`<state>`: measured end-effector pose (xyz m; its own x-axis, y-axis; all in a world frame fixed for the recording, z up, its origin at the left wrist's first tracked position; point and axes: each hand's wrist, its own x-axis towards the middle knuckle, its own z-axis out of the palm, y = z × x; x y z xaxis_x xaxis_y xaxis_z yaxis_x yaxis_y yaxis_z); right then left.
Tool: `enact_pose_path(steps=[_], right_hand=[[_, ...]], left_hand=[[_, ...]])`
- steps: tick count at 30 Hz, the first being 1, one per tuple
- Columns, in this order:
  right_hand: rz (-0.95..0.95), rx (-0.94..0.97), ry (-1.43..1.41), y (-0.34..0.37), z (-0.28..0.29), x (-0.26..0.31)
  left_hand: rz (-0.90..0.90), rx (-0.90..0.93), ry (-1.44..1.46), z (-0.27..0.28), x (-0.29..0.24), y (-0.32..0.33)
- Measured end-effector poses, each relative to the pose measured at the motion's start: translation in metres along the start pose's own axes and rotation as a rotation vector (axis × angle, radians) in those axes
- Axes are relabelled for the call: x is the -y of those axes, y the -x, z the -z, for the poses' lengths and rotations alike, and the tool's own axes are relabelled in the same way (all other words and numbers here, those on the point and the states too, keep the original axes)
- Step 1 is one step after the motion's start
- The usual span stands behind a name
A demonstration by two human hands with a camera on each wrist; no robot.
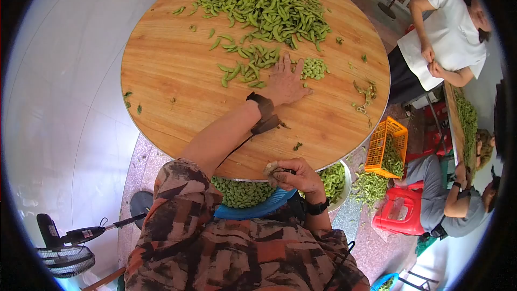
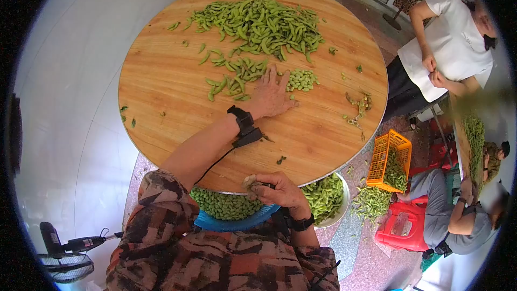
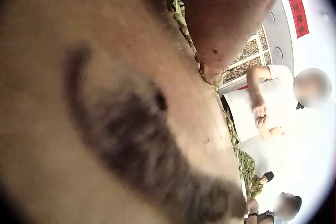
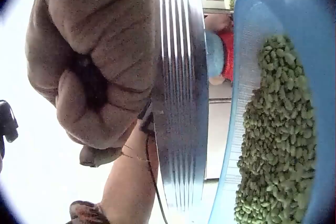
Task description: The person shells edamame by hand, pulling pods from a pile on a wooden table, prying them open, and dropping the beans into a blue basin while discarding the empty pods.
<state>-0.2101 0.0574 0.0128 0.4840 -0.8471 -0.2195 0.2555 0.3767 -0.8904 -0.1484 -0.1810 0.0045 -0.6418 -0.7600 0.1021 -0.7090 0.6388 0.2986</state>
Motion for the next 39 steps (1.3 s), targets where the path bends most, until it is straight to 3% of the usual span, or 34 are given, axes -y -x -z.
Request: enact_pose_path(steps=[7,15,22,24,31,37,39], right_hand=[[-0.022,0.006,-0.083,-0.002,0.003,-0.006],[-0.036,0.008,-0.01,-0.001,0.003,-0.002],[0.002,0.017,-0.026,-0.001,0.0,0.001],[-0.004,0.01,-0.034,0.0,-0.001,-0.001],[-0.022,-0.022,-0.025,0.001,0.001,-0.004],[0.007,-0.024,-0.135,0.002,0.0,-0.005],[0.003,-0.025,-0.138,0.002,0.0,-0.003]], left_hand=[[0.036,0.08,-0.066,-0.002,-0.011,-0.026],[-0.109,-0.185,-0.062,-0.008,0.017,0.003],[-0.106,-0.129,-0.128,0.001,0.024,0.011],[-0.011,0.028,-0.022,-0.004,0.005,0.0],[-0.053,-0.099,0.023,-0.015,-0.009,-0.033],[-0.307,-0.101,0.085,-0.017,-0.004,-0.061],[-0.442,0.025,0.042,-0.022,-0.003,-0.071]])
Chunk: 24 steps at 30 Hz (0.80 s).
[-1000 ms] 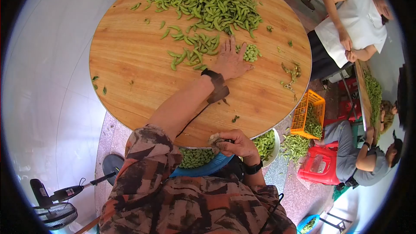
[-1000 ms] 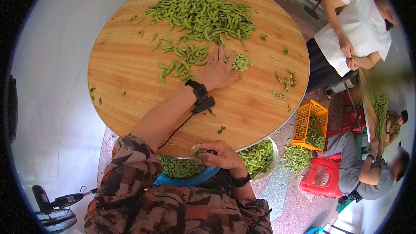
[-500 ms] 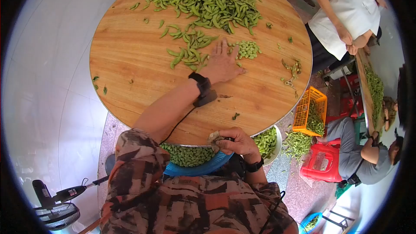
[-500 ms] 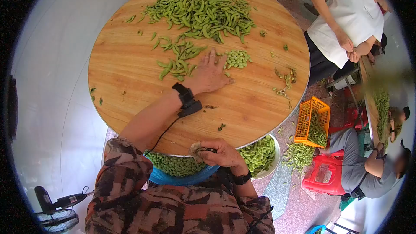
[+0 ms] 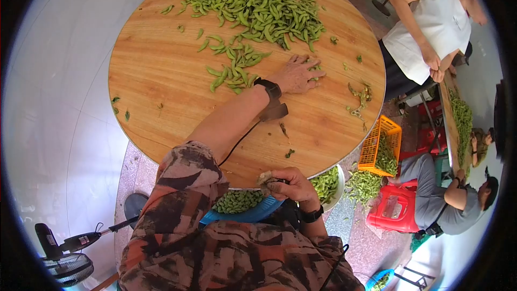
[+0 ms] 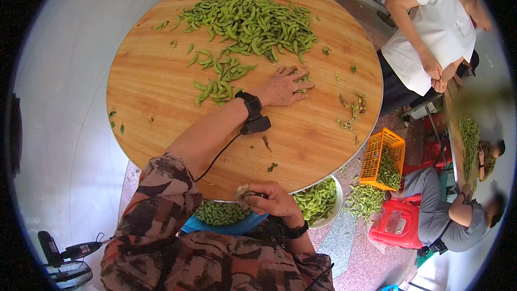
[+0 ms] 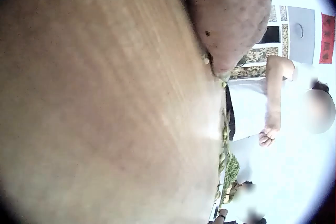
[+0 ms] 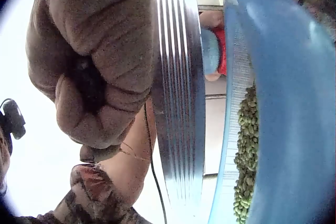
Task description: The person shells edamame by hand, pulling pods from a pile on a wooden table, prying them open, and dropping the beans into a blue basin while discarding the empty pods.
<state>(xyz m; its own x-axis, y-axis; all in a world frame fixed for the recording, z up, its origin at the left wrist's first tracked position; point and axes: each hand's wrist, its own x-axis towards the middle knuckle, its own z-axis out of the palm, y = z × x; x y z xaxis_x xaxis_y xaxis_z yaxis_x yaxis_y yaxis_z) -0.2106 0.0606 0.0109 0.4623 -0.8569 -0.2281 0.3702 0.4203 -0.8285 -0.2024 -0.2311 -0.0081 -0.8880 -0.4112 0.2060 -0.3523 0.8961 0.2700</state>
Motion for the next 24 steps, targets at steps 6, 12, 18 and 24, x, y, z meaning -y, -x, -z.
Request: enact_pose_path(steps=[6,12,18,24], right_hand=[[-0.026,0.017,0.018,0.001,0.003,-0.001],[-0.006,-0.017,0.012,0.003,0.0,-0.001],[0.019,0.0,-0.031,0.004,0.001,-0.002],[-0.008,0.0,0.01,0.003,0.0,0.004]], left_hand=[[0.025,-0.169,0.06,-0.005,-0.003,0.011],[-0.001,-0.197,-0.23,0.006,-0.009,0.019],[0.163,-0.286,-0.08,0.009,-0.005,0.016],[0.531,-0.248,0.79,0.057,0.001,0.048]])
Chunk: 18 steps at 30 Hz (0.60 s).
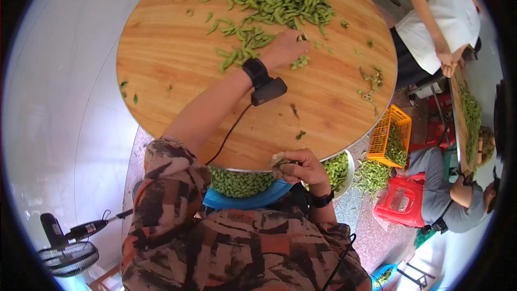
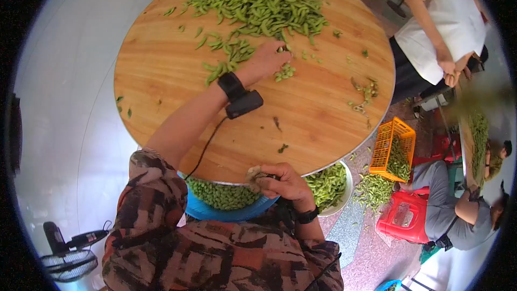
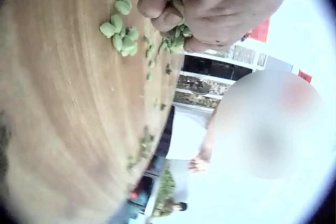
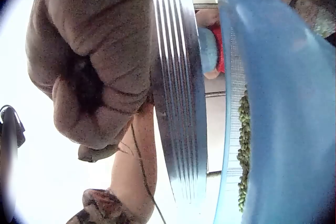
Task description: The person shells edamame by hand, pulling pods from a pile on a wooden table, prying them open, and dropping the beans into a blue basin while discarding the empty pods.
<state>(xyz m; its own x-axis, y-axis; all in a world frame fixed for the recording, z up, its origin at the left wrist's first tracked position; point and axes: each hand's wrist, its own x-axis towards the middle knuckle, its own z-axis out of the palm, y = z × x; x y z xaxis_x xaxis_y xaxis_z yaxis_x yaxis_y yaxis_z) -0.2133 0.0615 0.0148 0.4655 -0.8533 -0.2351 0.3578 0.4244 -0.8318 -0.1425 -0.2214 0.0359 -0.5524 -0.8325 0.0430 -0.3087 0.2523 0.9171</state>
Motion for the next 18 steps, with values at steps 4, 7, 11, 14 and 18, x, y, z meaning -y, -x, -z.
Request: enact_pose_path(steps=[4,7,11,14,18], right_hand=[[0.028,0.035,-0.048,-0.001,0.007,-0.008],[0.057,0.034,-0.105,0.0,0.01,-0.015],[0.188,0.07,-0.147,-0.002,0.013,-0.022],[0.18,0.049,-0.136,-0.001,0.012,-0.021],[0.093,-0.018,-0.049,-0.001,0.008,-0.015]], left_hand=[[0.201,0.231,0.255,0.041,-0.025,0.073],[0.101,0.294,0.313,0.047,-0.035,0.141],[-0.102,0.438,0.164,0.044,-0.014,0.227],[-0.22,0.558,-0.102,0.031,0.002,0.277],[-0.384,0.59,-0.525,0.017,0.009,0.313]])
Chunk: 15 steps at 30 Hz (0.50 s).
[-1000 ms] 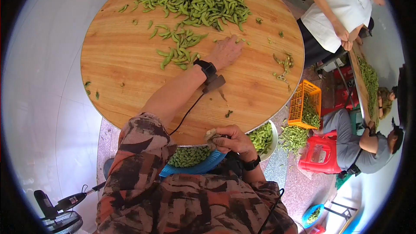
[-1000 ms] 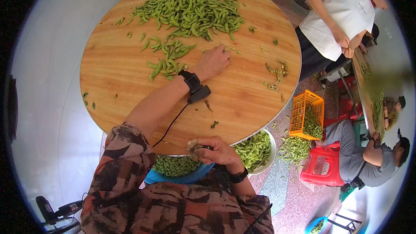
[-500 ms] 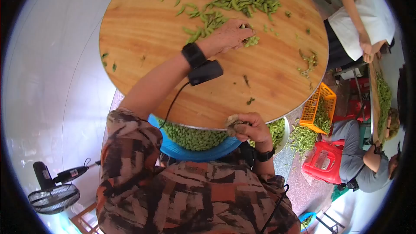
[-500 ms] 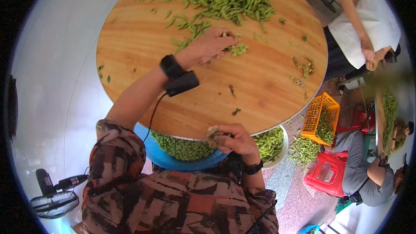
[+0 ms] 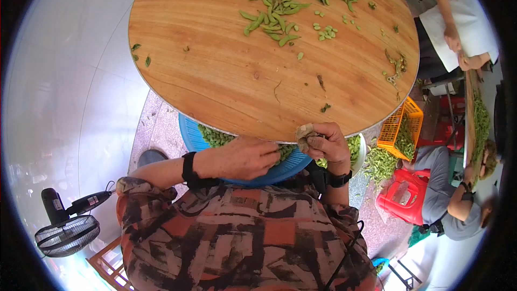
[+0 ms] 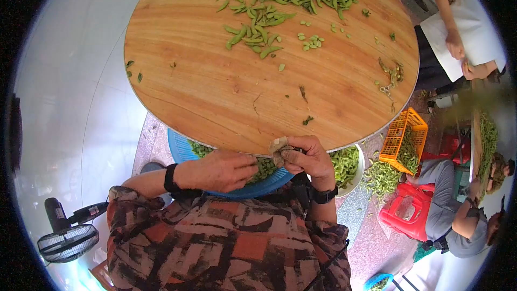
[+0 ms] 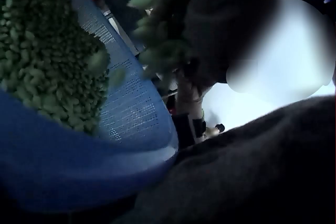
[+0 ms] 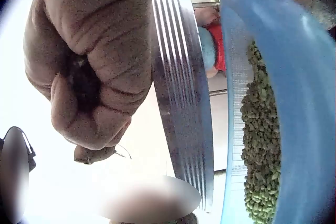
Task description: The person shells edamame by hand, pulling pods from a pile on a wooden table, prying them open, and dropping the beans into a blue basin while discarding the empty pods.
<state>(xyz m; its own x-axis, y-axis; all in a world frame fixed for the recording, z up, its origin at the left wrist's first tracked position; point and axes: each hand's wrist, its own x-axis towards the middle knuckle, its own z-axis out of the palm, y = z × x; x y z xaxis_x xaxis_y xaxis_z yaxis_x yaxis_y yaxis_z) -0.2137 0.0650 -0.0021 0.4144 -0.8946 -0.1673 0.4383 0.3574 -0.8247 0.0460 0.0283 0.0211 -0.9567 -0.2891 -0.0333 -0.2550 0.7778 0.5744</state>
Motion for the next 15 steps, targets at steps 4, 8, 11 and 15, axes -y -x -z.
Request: enact_pose_path(steps=[4,8,11,15], right_hand=[[-0.02,-0.002,-0.02,-0.001,-0.003,0.004],[0.026,0.041,-0.036,0.0,0.001,0.0],[0.022,0.082,-0.059,-0.001,0.003,-0.002],[0.007,0.108,-0.038,-0.002,0.003,0.001]], left_hand=[[-0.211,-0.185,-0.099,-0.001,0.004,0.006],[-0.143,-0.157,-0.089,0.0,0.01,0.003],[0.071,-0.194,0.054,0.016,0.011,-0.012],[0.154,-0.521,0.17,0.054,0.049,-0.062]])
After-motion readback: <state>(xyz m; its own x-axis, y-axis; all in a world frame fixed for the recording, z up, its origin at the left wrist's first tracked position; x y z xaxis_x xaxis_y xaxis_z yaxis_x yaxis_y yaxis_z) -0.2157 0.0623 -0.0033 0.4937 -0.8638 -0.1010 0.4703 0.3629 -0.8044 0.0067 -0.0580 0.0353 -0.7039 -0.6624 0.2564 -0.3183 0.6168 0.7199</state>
